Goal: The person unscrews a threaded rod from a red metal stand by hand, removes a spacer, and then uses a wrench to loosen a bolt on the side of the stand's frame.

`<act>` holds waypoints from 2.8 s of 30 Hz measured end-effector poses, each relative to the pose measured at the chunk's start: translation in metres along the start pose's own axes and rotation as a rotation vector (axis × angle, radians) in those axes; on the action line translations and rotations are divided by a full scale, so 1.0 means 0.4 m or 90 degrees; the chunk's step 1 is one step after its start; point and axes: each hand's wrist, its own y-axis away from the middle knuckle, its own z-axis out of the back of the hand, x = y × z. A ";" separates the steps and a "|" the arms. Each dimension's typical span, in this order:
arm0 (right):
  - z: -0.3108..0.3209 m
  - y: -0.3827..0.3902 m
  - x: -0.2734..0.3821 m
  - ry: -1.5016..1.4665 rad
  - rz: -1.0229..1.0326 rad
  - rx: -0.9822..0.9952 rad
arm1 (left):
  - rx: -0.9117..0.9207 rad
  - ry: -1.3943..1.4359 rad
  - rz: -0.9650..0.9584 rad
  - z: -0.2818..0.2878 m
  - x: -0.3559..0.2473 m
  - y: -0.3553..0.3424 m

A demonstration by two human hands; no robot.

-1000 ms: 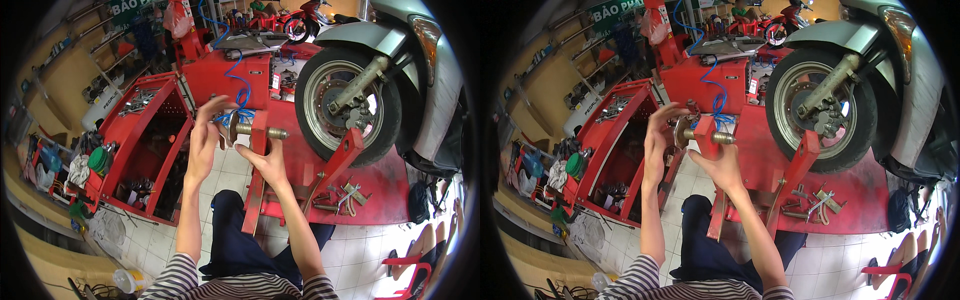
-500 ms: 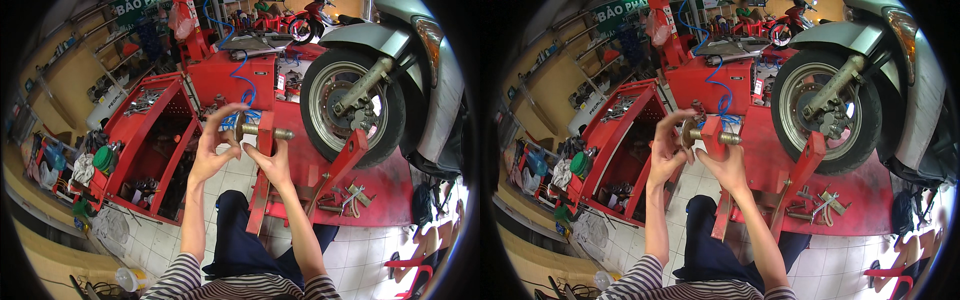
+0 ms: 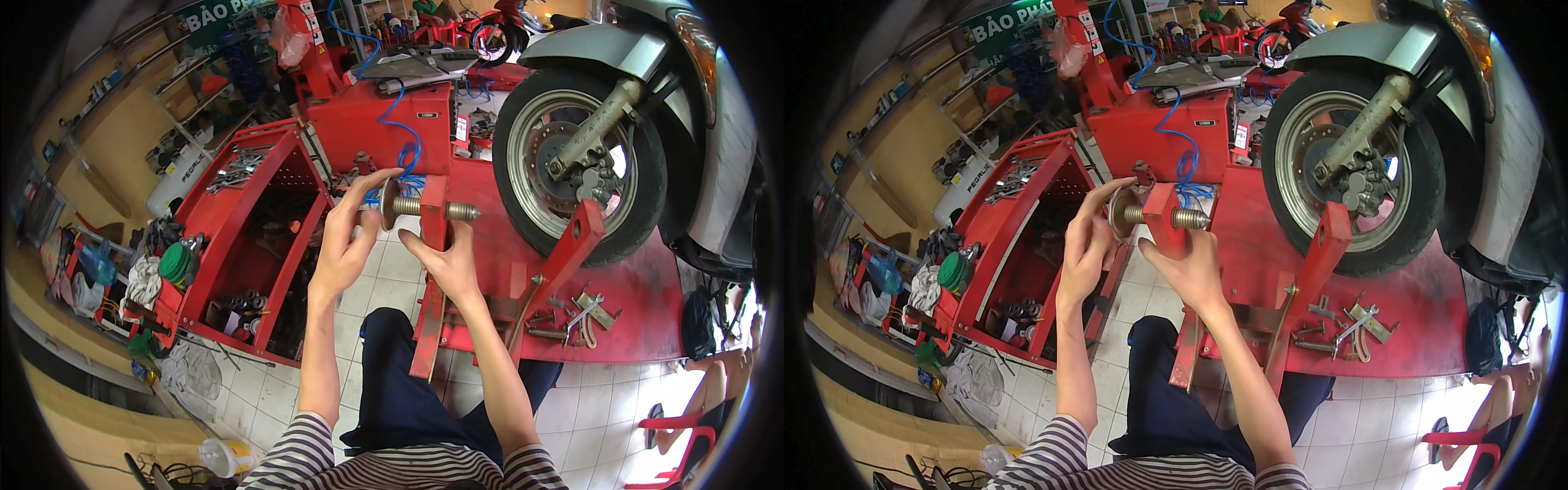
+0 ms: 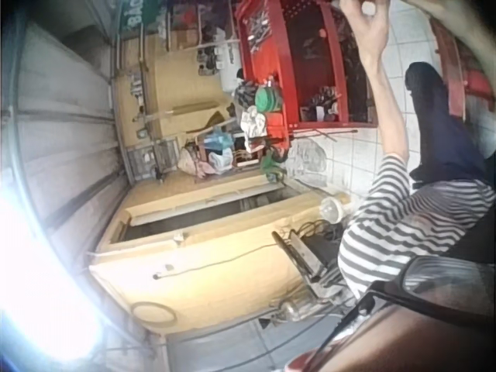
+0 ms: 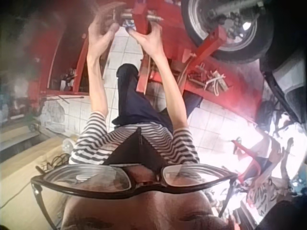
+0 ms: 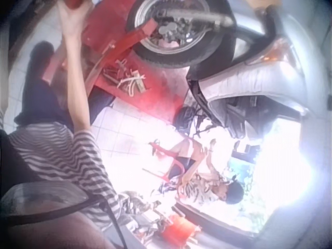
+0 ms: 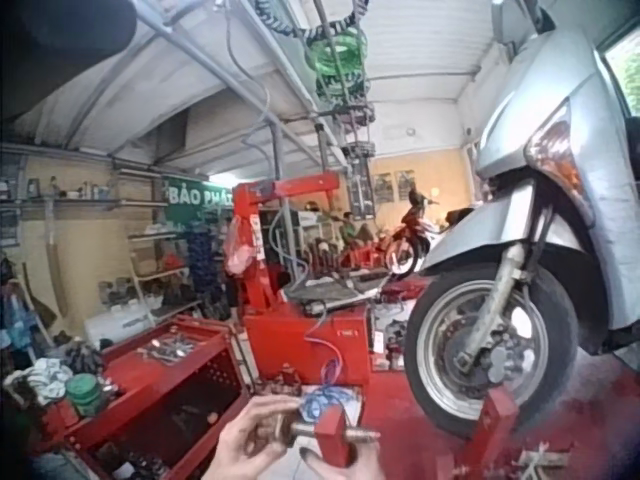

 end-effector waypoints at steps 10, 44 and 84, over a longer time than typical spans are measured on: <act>0.004 0.000 -0.009 0.018 -0.009 0.026 | -0.041 0.012 -0.048 -0.024 -0.011 -0.002; -0.011 0.002 -0.017 -0.011 0.040 -0.033 | -0.022 0.006 -0.034 0.003 0.030 0.011; 0.000 -0.001 -0.010 0.014 0.016 -0.004 | -0.067 0.134 -0.043 -0.006 0.052 0.013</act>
